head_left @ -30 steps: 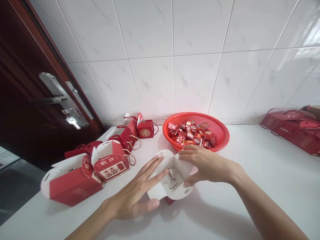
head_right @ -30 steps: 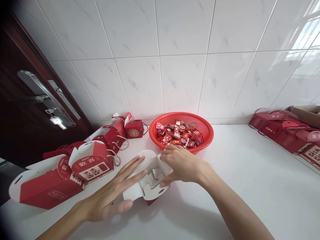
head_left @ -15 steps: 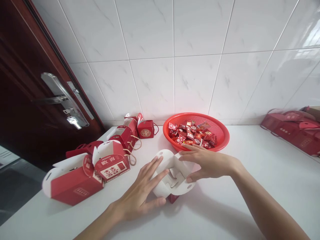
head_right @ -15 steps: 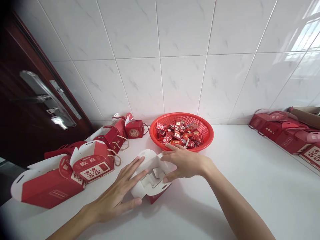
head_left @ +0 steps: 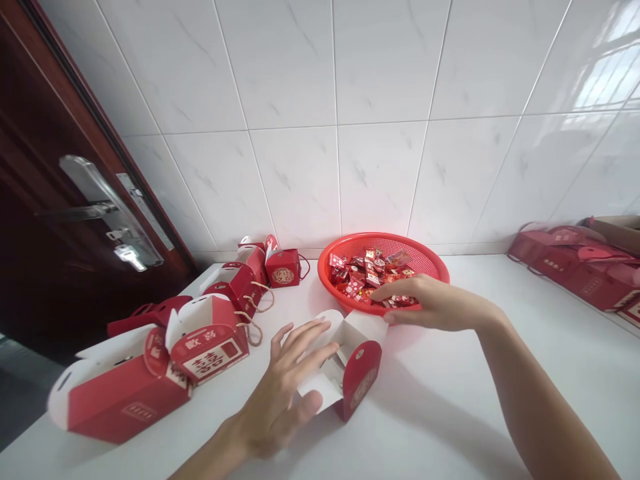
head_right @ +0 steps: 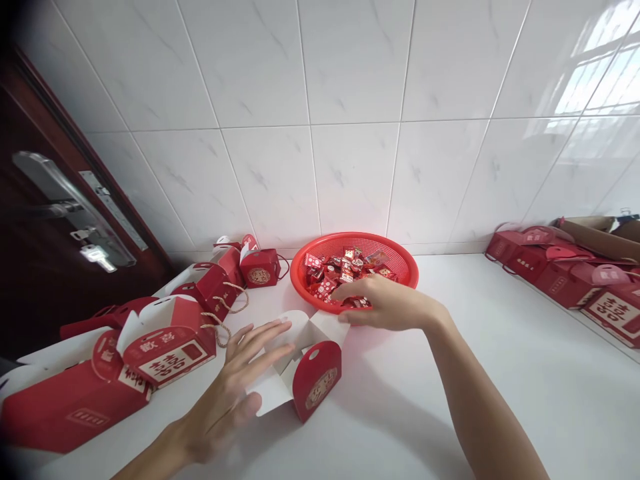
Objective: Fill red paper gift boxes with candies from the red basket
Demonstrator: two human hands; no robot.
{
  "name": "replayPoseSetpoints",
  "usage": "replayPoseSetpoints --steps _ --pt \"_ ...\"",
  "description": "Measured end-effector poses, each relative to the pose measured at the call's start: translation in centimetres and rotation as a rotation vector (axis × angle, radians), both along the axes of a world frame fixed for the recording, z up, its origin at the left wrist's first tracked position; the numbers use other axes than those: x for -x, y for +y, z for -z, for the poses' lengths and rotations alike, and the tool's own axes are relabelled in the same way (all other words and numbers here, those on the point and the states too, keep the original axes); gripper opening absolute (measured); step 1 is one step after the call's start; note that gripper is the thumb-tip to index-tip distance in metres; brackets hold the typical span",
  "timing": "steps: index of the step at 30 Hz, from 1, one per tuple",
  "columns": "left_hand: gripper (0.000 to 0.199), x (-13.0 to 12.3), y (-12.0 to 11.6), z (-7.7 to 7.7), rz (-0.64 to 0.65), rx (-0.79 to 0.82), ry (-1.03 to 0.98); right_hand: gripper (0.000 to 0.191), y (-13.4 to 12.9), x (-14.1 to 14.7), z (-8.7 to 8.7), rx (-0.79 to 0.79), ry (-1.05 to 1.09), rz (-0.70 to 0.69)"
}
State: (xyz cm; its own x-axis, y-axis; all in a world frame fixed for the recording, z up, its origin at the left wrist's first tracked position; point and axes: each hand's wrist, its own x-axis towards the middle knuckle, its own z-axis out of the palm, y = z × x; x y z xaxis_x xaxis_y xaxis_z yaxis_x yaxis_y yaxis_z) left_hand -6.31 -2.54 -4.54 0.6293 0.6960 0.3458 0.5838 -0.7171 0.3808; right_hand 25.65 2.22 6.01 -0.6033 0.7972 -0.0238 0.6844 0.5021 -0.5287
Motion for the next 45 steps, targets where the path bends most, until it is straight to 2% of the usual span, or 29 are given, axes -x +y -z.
replayPoseSetpoints --steps 4,9,13,17,19,21,22,25,27,30,32,39,45 --pt "0.062 -0.4 -0.1 -1.6 0.016 0.052 -0.063 0.039 2.5 -1.8 1.0 -0.098 0.073 0.143" --pt "0.050 -1.3 1.3 -4.2 0.040 0.067 -0.200 0.029 5.9 -2.5 3.8 -0.146 0.121 0.289" --pt "0.037 -3.2 4.8 -7.0 0.014 0.098 -0.289 0.026 7.4 -2.3 5.7 -0.118 0.094 0.327" --pt "0.036 -6.1 10.1 -8.8 -0.003 0.278 -0.220 0.024 7.5 -2.1 6.3 -0.063 0.016 0.306" --pt "0.035 -7.8 12.8 -8.8 0.004 0.310 -0.067 0.022 7.4 -2.0 6.1 -0.036 -0.029 0.291" --pt "0.036 -9.5 15.1 -8.4 0.063 0.331 0.243 0.021 7.2 -1.9 5.9 -0.017 -0.058 0.286" --pt "0.032 -10.3 16.0 -8.0 0.094 0.355 0.328 0.022 7.2 -1.8 5.7 -0.011 -0.066 0.286" --pt "0.020 -12.5 17.9 -6.7 0.138 0.372 0.493 0.020 7.1 -1.7 5.5 -0.001 -0.079 0.287" --pt "0.030 -13.6 18.5 -5.8 0.127 0.350 0.565 0.017 7.2 -1.7 5.4 0.001 -0.087 0.286" --pt "0.055 -14.4 19.1 -5.1 0.083 0.319 0.623 0.014 7.4 -1.7 5.5 0.003 -0.098 0.292" --pt "0.060 -14.6 19.3 -4.9 0.067 0.329 0.650 0.016 7.5 -1.7 5.6 0.004 -0.101 0.298" --pt "0.037 -14.3 19.1 -4.8 0.078 0.483 0.685 0.006 7.4 -1.6 5.6 0.029 -0.105 0.311" --pt "0.034 -14.5 18.6 -4.7 0.089 0.384 0.643 0.006 7.3 -1.5 5.6 0.038 -0.110 0.306"
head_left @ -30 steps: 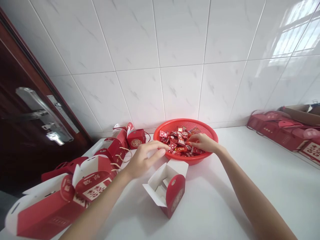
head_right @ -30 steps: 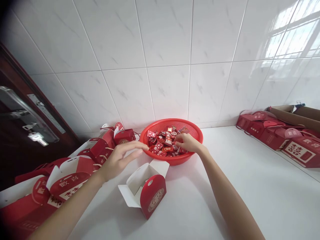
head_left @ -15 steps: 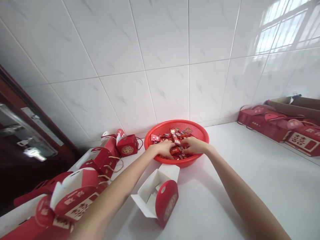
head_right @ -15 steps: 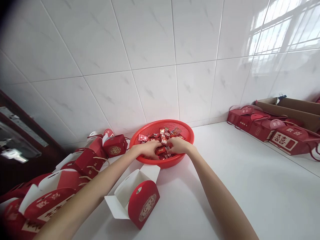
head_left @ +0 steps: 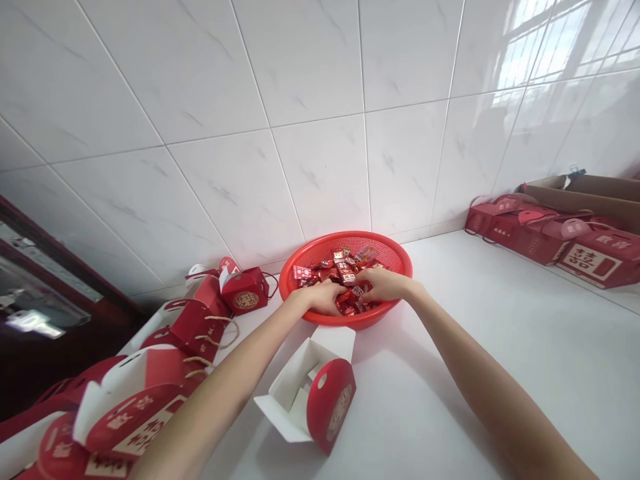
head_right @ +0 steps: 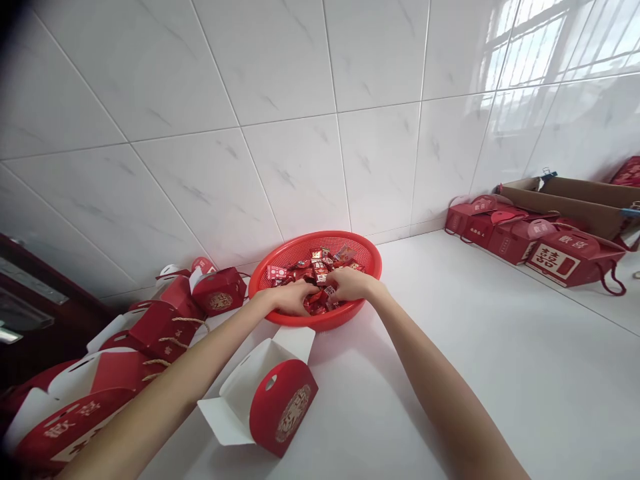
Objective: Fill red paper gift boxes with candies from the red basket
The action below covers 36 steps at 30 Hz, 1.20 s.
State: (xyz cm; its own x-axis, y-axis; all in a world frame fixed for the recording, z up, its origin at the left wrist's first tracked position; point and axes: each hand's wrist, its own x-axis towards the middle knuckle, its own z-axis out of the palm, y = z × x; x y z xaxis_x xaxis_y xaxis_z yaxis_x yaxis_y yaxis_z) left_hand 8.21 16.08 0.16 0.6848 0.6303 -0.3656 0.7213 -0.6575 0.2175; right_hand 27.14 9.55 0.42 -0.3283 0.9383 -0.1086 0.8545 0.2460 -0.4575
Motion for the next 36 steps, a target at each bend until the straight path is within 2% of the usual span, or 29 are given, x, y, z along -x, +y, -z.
replayPoseSetpoints --steps 7,12,14,18,23,29,33,36 --pt "0.030 0.0 0.6 0.8 0.013 0.072 -0.118 0.008 0.1 -0.1 0.3 -0.015 -0.017 -0.012" --pt "0.032 0.2 1.1 1.0 0.001 0.079 -0.239 0.032 -0.1 -0.2 -0.1 -0.014 0.010 -0.005" --pt "0.030 0.4 1.0 0.9 -0.017 0.064 -0.308 0.039 -0.3 -0.2 -0.2 -0.014 0.033 0.000" --pt "0.021 0.6 1.0 0.5 -0.081 0.022 -0.468 0.041 -0.5 -0.2 -0.4 -0.012 0.072 0.032" --pt "0.022 0.8 1.1 0.7 -0.180 -0.030 -0.701 0.057 -0.4 -0.3 0.0 -0.017 0.113 0.104" --pt "0.032 0.8 1.2 0.8 -0.210 0.011 -0.866 0.041 0.3 -0.9 0.7 -0.082 0.258 0.106" --pt "0.038 0.9 1.1 0.7 -0.211 0.055 -0.928 0.024 0.6 -1.3 1.2 -0.147 0.382 0.086" --pt "0.041 0.8 1.1 0.8 -0.200 0.102 -0.961 0.023 0.8 -1.6 1.4 -0.166 0.475 0.069"
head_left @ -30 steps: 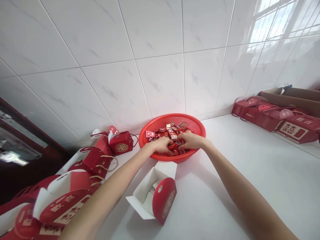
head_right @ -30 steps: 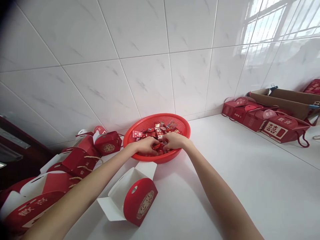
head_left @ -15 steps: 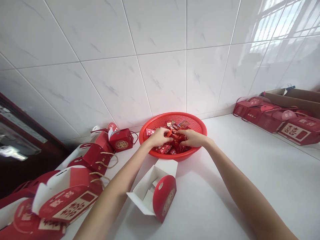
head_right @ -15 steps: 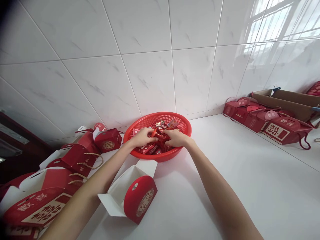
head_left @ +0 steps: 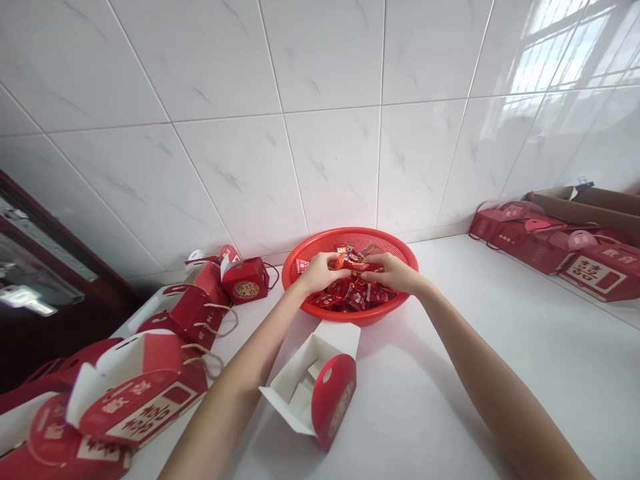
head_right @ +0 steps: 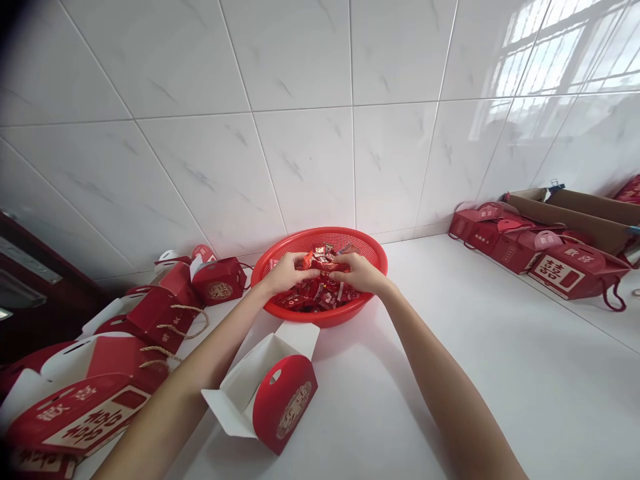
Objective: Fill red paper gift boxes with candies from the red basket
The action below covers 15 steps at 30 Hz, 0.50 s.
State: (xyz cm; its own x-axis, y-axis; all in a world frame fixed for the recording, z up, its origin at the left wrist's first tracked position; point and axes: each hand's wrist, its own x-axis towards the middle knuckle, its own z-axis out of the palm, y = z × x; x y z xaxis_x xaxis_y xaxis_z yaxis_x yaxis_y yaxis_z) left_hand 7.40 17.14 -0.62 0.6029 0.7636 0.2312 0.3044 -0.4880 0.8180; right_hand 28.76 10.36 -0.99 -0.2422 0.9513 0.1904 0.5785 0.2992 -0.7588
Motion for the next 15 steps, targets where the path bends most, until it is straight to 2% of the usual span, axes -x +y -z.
replayPoseSetpoints --steps 6,12,15 --pt "0.040 -0.13 0.10 0.12 0.028 0.034 -0.035 0.030 0.17 -0.45 0.18 -0.018 0.159 -0.010" --pt "0.044 -0.25 -0.21 -0.18 0.138 0.141 -0.094 0.025 0.03 -0.35 0.06 -0.006 0.243 -0.007" --pt "0.051 -0.33 -0.04 -0.10 0.149 0.166 -0.135 0.021 -0.04 -0.17 -0.01 -0.016 0.243 -0.011"
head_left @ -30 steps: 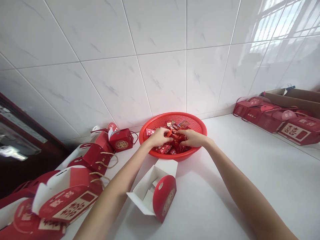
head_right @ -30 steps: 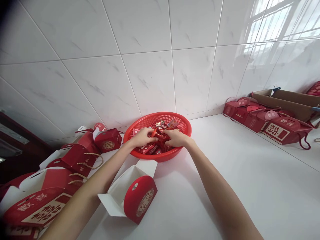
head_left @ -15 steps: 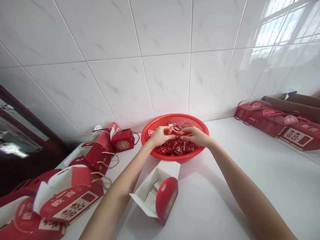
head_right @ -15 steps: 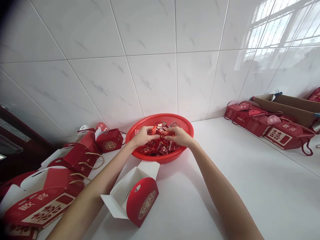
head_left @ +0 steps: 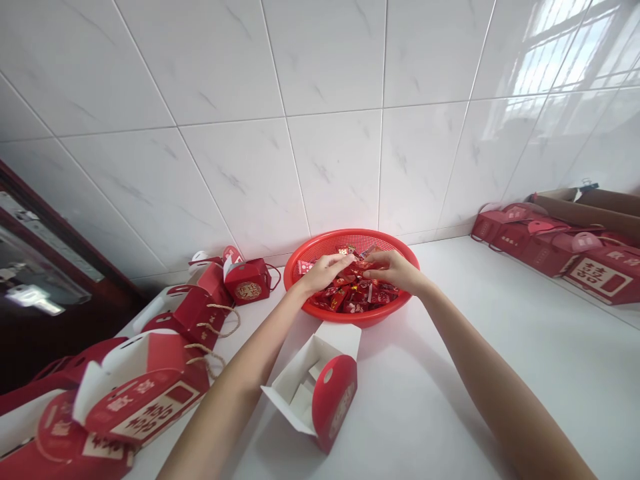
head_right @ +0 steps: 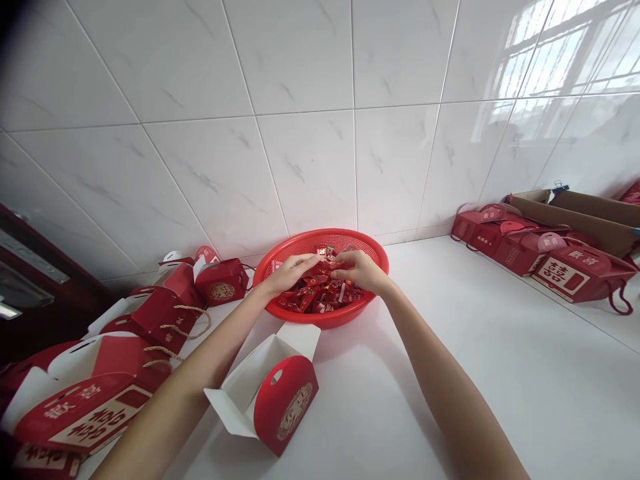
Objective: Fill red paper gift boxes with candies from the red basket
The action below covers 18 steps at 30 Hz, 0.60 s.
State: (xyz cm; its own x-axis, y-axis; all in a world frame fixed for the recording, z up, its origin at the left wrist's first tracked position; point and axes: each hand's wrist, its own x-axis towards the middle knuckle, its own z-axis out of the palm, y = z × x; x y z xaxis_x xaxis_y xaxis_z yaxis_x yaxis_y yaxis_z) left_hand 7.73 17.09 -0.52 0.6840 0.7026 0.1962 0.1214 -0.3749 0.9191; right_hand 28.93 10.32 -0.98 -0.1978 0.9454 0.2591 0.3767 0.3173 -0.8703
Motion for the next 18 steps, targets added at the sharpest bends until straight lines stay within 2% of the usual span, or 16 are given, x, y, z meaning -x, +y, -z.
replayPoseSetpoints --steps 7,14,18 --pt "0.044 0.22 0.14 -0.14 0.027 0.072 -0.038 0.022 0.21 0.06 0.11 0.004 -0.009 -0.007" --pt "0.047 0.44 0.02 -0.04 0.004 0.089 -0.123 0.048 -0.07 0.10 -0.14 0.047 -0.037 -0.025" --pt "0.046 0.39 -0.01 -0.01 0.024 0.070 -0.130 0.038 -0.18 0.16 -0.34 0.037 -0.037 -0.001"
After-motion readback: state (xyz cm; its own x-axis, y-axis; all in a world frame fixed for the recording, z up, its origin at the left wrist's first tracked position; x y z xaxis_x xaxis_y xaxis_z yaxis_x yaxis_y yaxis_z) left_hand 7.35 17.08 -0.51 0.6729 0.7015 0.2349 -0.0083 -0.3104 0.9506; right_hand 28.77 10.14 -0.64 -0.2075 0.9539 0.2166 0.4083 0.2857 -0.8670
